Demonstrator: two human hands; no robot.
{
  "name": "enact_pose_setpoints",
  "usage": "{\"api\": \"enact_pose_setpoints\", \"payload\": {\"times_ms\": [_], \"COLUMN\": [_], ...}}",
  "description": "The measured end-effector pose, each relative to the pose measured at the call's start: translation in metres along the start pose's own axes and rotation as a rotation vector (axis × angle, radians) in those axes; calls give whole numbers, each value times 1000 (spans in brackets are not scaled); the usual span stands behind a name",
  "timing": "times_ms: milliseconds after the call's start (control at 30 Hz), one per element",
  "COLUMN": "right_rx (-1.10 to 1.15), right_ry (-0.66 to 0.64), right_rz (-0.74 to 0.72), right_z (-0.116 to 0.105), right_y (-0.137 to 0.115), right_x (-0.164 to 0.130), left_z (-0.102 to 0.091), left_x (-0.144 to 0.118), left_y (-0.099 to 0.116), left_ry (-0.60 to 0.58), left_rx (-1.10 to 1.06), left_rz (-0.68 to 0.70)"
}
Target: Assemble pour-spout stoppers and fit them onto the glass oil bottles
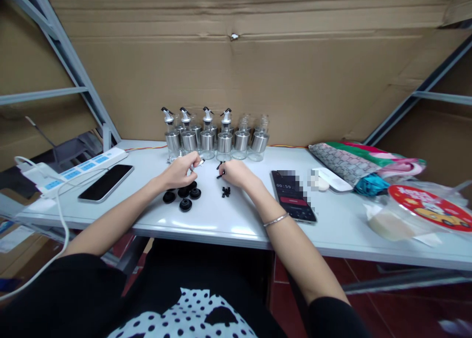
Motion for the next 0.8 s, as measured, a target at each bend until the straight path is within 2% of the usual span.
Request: {"api": "enact_pose_setpoints", "payload": {"times_ms": [200,400,533,633,800], "right_rx": [-35,-65,-78,34,223], "right_ry": [-32,-35,39,101,249], "right_rz": [-12,-15,-6,-7,-132], "right_z": [6,4,-6,-13,-15], "right_y": [2,1,-9,-18,-26], "right_x": [3,3,-2,-5,-7], "left_z": [3,8,10,12,12], "left_x": [0,1,4,4,5], "left_y": [-1,-5,-5,-6,-4], "left_ry": [25,47,104,129,131], "left_rx": [-34,-133,-225,-284,-393], "left_rz": [-73,-83,-115,-139,-173]}}
Point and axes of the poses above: each hand's wrist, its own x-axis towards the middle knuckle, its own z-axis out of the palm, y = z × x, the point moved 1 cm from there along x, towards the middle knuckle, and after that the axes turned 6 degrees about -y, right-handed, at the moved point
